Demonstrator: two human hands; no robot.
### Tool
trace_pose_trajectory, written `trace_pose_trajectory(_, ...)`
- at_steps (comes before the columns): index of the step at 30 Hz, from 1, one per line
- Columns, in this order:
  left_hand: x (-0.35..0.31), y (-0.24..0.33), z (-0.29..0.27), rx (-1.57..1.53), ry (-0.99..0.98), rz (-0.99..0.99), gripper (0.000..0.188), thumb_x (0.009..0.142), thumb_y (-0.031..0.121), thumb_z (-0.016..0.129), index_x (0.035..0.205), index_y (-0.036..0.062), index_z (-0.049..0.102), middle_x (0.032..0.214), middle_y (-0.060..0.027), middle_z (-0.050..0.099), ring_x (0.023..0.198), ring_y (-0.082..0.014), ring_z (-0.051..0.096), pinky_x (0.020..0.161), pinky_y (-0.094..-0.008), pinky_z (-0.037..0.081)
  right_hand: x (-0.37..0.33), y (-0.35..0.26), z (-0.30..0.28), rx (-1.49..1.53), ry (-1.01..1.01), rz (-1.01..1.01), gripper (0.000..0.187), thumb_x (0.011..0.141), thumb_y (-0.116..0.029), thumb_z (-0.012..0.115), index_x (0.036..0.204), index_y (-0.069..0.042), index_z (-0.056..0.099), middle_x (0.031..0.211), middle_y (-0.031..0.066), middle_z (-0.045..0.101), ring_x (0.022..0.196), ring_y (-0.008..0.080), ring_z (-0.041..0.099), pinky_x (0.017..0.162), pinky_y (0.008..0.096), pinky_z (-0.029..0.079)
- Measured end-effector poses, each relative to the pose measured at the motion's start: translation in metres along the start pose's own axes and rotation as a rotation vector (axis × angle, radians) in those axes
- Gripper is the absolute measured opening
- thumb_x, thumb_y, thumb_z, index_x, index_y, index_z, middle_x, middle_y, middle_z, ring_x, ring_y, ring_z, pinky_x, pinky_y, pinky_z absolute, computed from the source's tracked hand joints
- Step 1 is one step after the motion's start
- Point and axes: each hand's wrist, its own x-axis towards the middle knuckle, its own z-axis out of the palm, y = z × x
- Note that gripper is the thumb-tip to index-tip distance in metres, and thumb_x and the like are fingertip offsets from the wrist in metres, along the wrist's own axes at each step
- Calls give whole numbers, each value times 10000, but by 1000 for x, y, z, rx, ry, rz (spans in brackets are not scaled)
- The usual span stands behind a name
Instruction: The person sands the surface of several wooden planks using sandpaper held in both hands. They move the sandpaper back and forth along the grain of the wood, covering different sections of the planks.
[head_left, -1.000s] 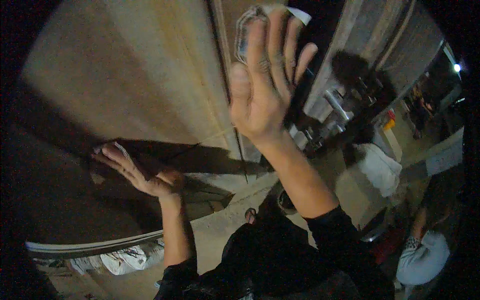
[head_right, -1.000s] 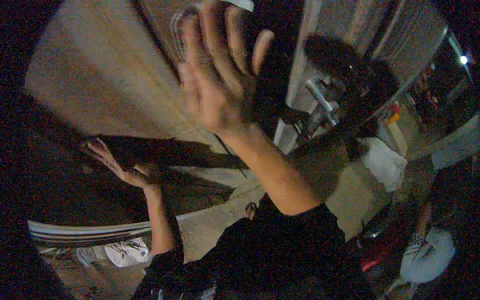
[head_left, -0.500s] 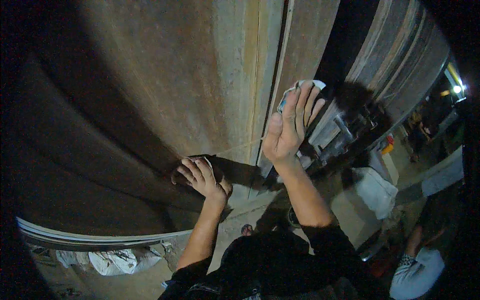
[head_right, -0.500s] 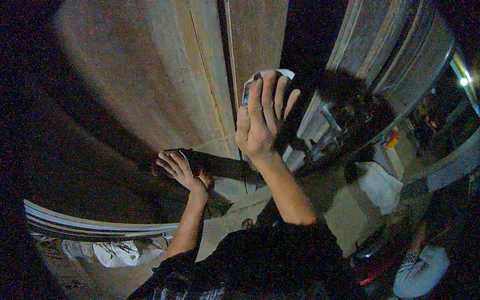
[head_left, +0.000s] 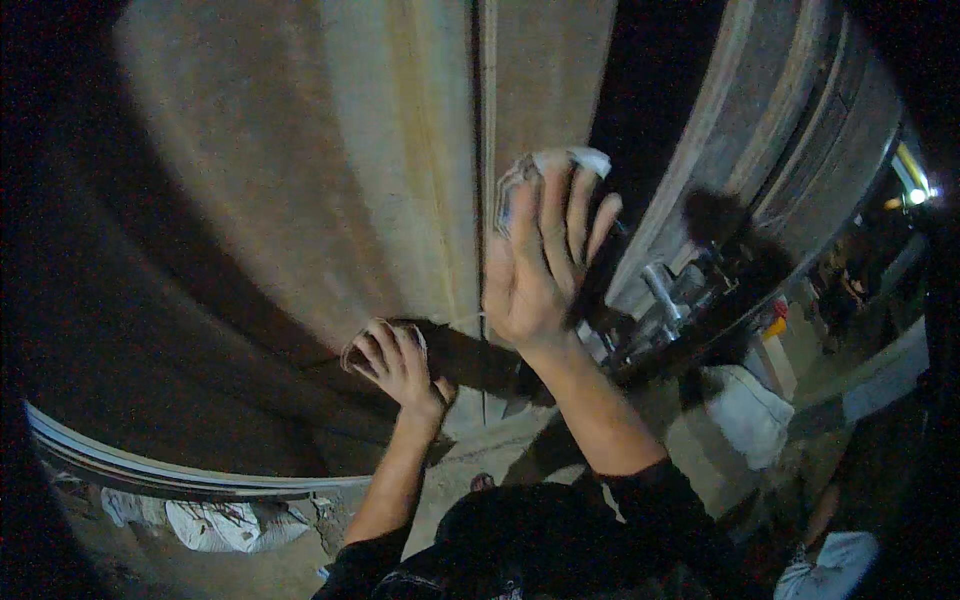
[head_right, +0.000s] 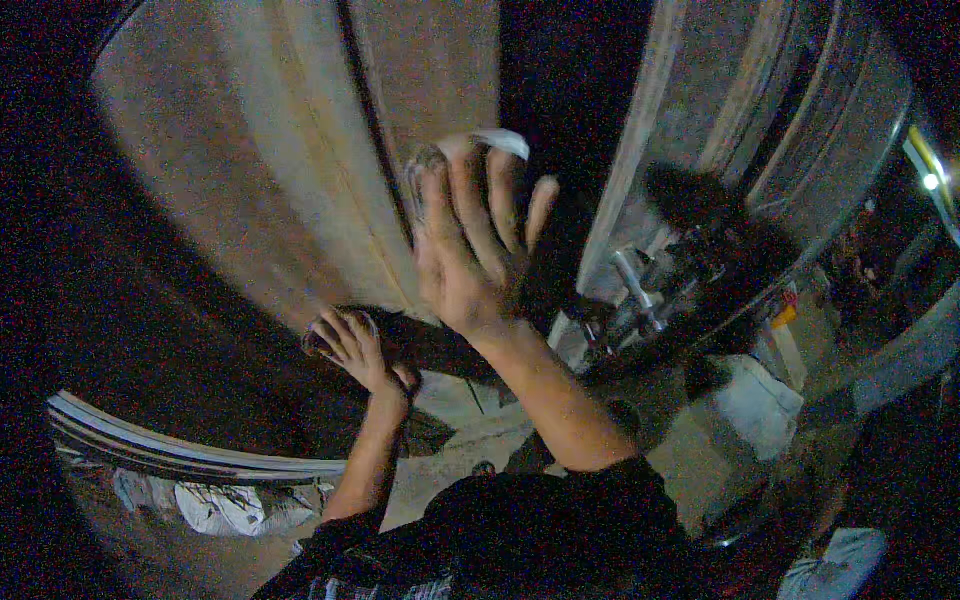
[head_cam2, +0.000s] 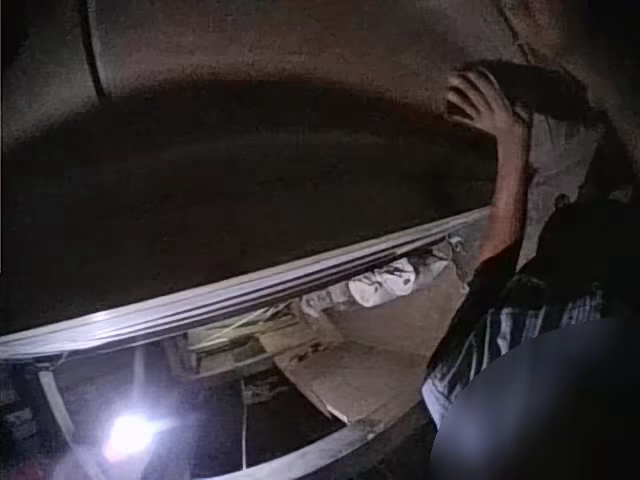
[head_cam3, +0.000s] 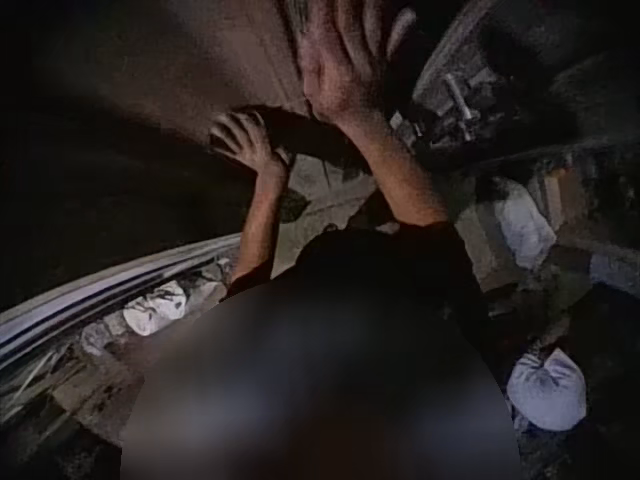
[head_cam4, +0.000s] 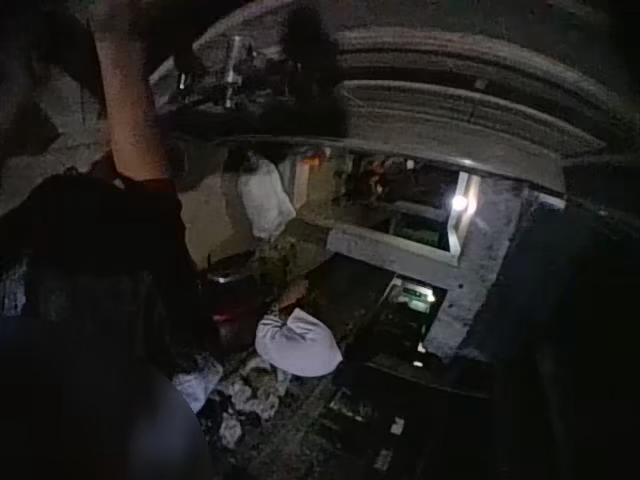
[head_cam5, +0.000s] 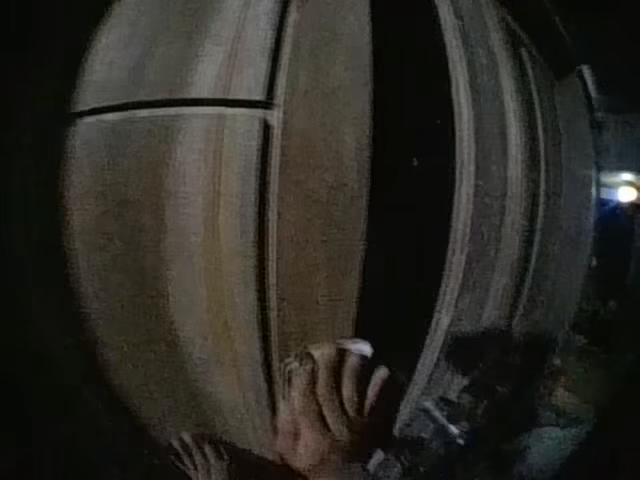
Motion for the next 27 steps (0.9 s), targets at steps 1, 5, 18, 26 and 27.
trace_pose_trajectory(1,13,4,-1,2,11,-21,720,978,506,240,1511,22,271,1575,-263,168,1455,-486,80,1150,-606,21,9,-3,-5,40,75,-50,498,987,-236,417,1372,77,454,1484,282,361,1423,487,215,1133,638,26)
trace_pose_trajectory(5,49,31,2,47,129,-100,727,983,525,233,1509,25,280,1574,-253,181,1453,-484,96,1153,-606,45,-19,2,-10,167,78,-98,409,923,-232,567,1307,-97,596,1447,110,482,1353,365,403,1124,646,134)
trace_pose_trajectory(18,6,196,60,-182,-94,13,638,978,351,379,1447,-78,328,1517,-342,236,1426,-513,181,1145,-595,138,-194,207,-158,313,186,350,496,987,-170,398,1400,99,349,1504,282,279,1399,403,302,1141,503,248)
trace_pose_trajectory(26,178,212,53,101,24,365,486,892,129,546,1363,19,504,1468,-231,424,1412,-404,326,1129,-590,210,-186,310,-156,235,-362,357,500,1018,-132,338,1434,138,280,1523,318,242,1419,462,243,1165,482,203)
trace_pose_trajectory(27,197,219,49,139,23,374,474,876,128,566,1341,38,535,1464,-197,444,1407,-378,346,1130,-570,225,-190,310,-150,313,-324,348,485,1016,-125,352,1416,146,309,1508,323,271,1414,458,260,1163,478,210)
